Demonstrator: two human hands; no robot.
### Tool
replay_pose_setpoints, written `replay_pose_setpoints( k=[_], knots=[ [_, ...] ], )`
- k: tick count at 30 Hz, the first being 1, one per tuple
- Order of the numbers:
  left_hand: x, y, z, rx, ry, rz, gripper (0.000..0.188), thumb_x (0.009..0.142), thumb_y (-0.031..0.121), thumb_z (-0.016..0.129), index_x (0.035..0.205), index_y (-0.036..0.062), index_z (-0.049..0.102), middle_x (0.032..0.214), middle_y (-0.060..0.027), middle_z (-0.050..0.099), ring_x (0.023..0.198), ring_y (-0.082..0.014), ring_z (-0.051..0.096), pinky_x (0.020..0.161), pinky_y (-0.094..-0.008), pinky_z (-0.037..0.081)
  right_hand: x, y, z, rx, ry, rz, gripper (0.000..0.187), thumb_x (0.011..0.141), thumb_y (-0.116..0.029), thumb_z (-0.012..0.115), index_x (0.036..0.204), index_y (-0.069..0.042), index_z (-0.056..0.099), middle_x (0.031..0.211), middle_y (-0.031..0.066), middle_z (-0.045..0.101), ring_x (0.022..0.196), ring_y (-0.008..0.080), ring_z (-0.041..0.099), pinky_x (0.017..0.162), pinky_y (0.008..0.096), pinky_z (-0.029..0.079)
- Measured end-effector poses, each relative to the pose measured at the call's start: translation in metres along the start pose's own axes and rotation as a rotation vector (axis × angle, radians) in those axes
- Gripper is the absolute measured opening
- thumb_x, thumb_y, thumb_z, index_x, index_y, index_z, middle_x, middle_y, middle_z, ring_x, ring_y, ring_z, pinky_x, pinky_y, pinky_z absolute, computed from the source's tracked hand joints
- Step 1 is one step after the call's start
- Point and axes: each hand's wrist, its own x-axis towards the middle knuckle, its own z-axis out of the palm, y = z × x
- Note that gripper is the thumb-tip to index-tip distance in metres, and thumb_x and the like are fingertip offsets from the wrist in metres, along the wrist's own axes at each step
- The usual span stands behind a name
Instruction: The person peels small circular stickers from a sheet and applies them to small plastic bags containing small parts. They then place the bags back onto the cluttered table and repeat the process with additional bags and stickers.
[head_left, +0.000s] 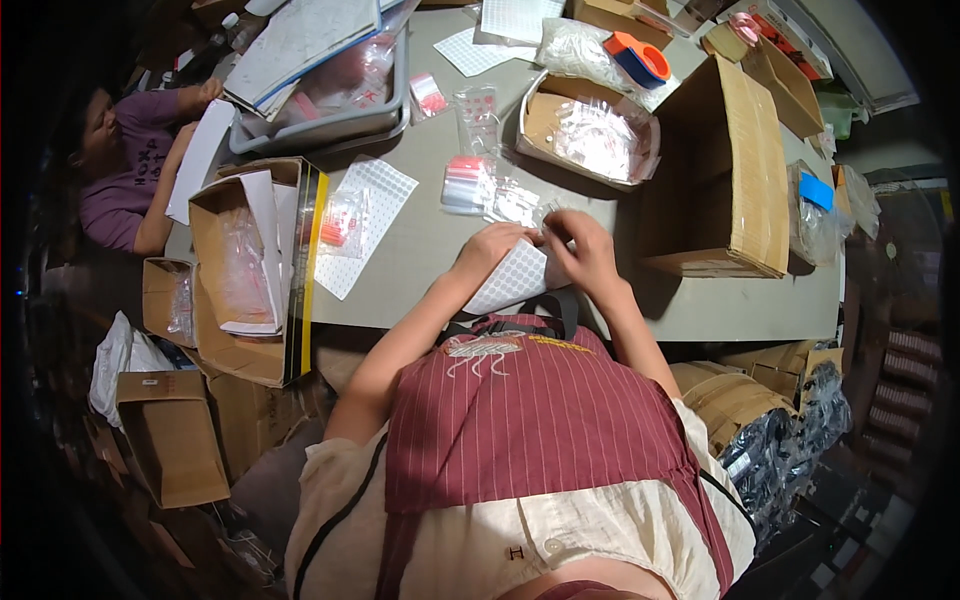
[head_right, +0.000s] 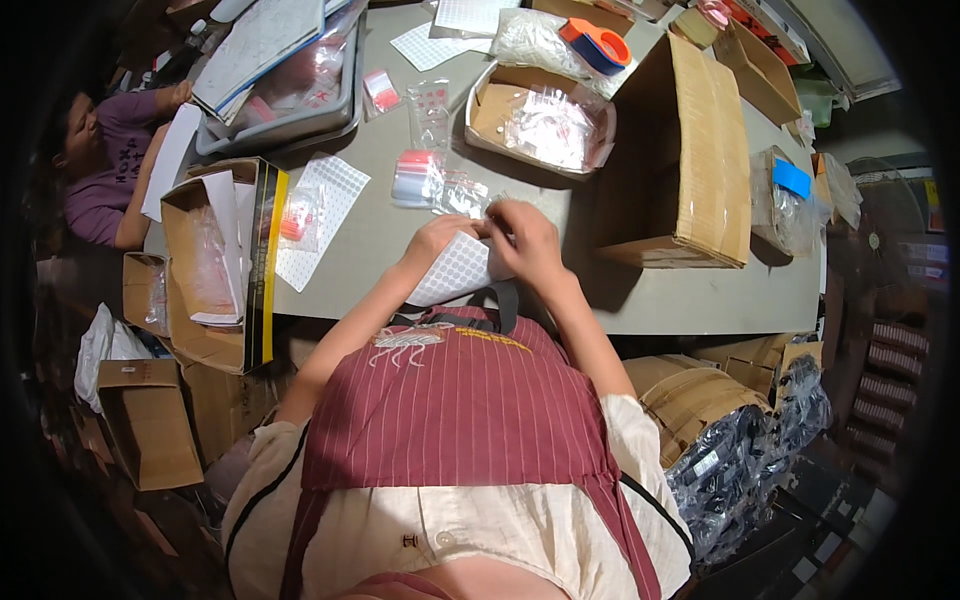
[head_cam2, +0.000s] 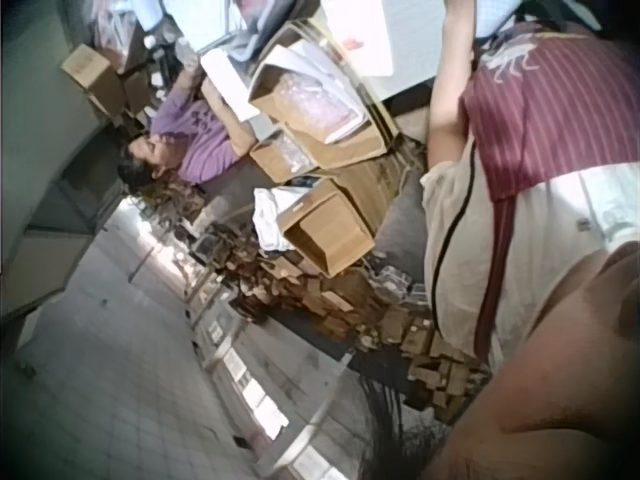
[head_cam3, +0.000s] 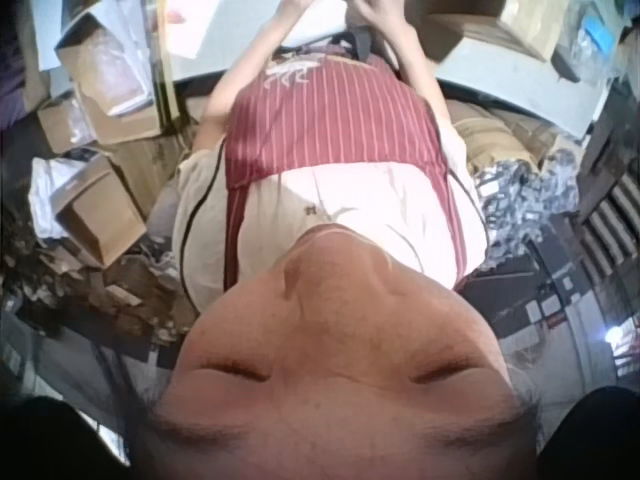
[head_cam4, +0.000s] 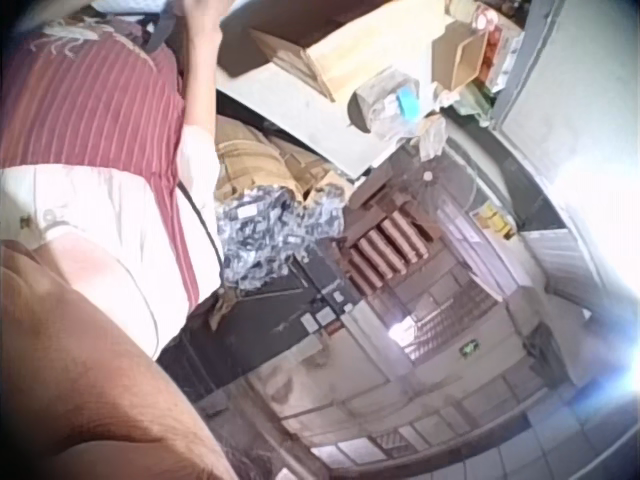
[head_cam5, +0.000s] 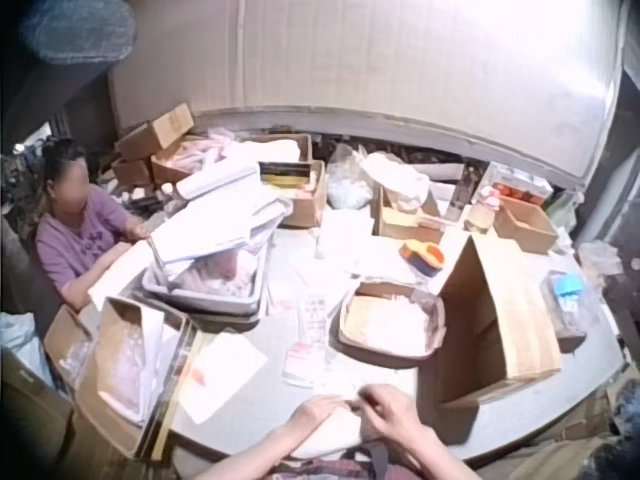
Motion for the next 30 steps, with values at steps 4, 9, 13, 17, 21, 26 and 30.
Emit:
replay_pose_setpoints(
  k=[4, 9, 13, 17, 21, 26, 30],
  knots=[
    [0.018, 0.024, -0.017, -0.13, -0.05, -0.219, 0.025, 0.086, 0.017, 0.079, 0.107, 0.005, 0.078, 0.111, -0.0113, 0.077, 0.106, -0.029, 0.072, 0.095, -0.0394, 0.055, -0.048, -0.028, -0.025, 0.162, -0.164, -0.152, 0.026, 0.078, 0.002, 0.066, 0.102, -0.005, 0.073, 0.097, 0.0113, 0.073, 0.093, 0.0321, 0.067, 0.087, 0.0414, 0.051],
    [0.019, 0.023, -0.019, -0.19, -0.055, -0.32, 0.023, 0.088, 0.018, 0.079, 0.106, 0.0039, 0.078, 0.108, -0.0122, 0.077, 0.104, -0.0288, 0.072, 0.093, -0.0385, 0.055, -0.073, -0.022, -0.027, 0.322, -0.298, 0.033, 0.026, 0.083, -0.001, 0.068, 0.107, -0.002, 0.075, 0.1, 0.0147, 0.076, 0.091, 0.0312, 0.072, 0.084, 0.0395, 0.056],
    [0.021, 0.022, -0.017, -0.184, -0.066, -0.285, 0.022, 0.088, 0.016, 0.078, 0.106, 0.0045, 0.078, 0.108, -0.0127, 0.077, 0.102, -0.029, 0.072, 0.09, -0.0382, 0.055, -0.074, -0.03, -0.023, 0.344, -0.349, 0.299, 0.022, 0.088, -0.004, 0.068, 0.109, -0.001, 0.074, 0.1, 0.0169, 0.076, 0.091, 0.0305, 0.073, 0.083, 0.0393, 0.057],
    [0.02, 0.022, -0.014, -0.155, -0.054, -0.238, 0.022, 0.088, 0.016, 0.078, 0.106, 0.0044, 0.077, 0.108, -0.0128, 0.077, 0.102, -0.0295, 0.072, 0.089, -0.038, 0.055, -0.078, -0.029, -0.017, 0.215, -0.288, 0.27, 0.035, 0.088, -0.006, 0.068, 0.123, -0.001, 0.067, 0.113, 0.0188, 0.071, 0.097, 0.0328, 0.071, 0.085, 0.0407, 0.056],
    [0.022, 0.026, -0.015, -0.119, -0.034, -0.18, 0.022, 0.087, 0.014, 0.078, 0.107, 0.005, 0.077, 0.109, -0.013, 0.076, 0.102, -0.0306, 0.072, 0.091, -0.0392, 0.055, -0.072, -0.033, -0.016, 0.066, -0.18, 0.124, 0.043, 0.088, -0.005, 0.068, 0.13, -0.002, 0.062, 0.127, 0.0192, 0.064, 0.107, 0.0358, 0.066, 0.09, 0.0421, 0.055],
    [0.022, 0.025, -0.016, -0.084, 0.003, -0.125, 0.023, 0.083, 0.008, 0.076, 0.106, 0.0042, 0.076, 0.112, -0.0135, 0.076, 0.105, -0.0318, 0.071, 0.093, -0.0404, 0.054, -0.072, -0.028, -0.001, -0.274, -0.207, -0.126, 0.052, 0.089, -0.013, 0.071, 0.139, -0.01, 0.057, 0.144, 0.0149, 0.053, 0.128, 0.0376, 0.054, 0.104, 0.0478, 0.046],
    [0.019, 0.023, -0.02, -0.111, -0.039, -0.167, 0.024, 0.083, 0.01, 0.076, 0.106, 0.0033, 0.074, 0.114, -0.0128, 0.075, 0.11, -0.0321, 0.07, 0.096, -0.0409, 0.053, -0.089, -0.025, 0.007, -0.387, -0.313, -0.17, 0.052, 0.094, -0.025, 0.069, 0.143, -0.015, 0.055, 0.152, 0.0125, 0.048, 0.138, 0.0369, 0.047, 0.111, 0.0509, 0.039]
  ],
)
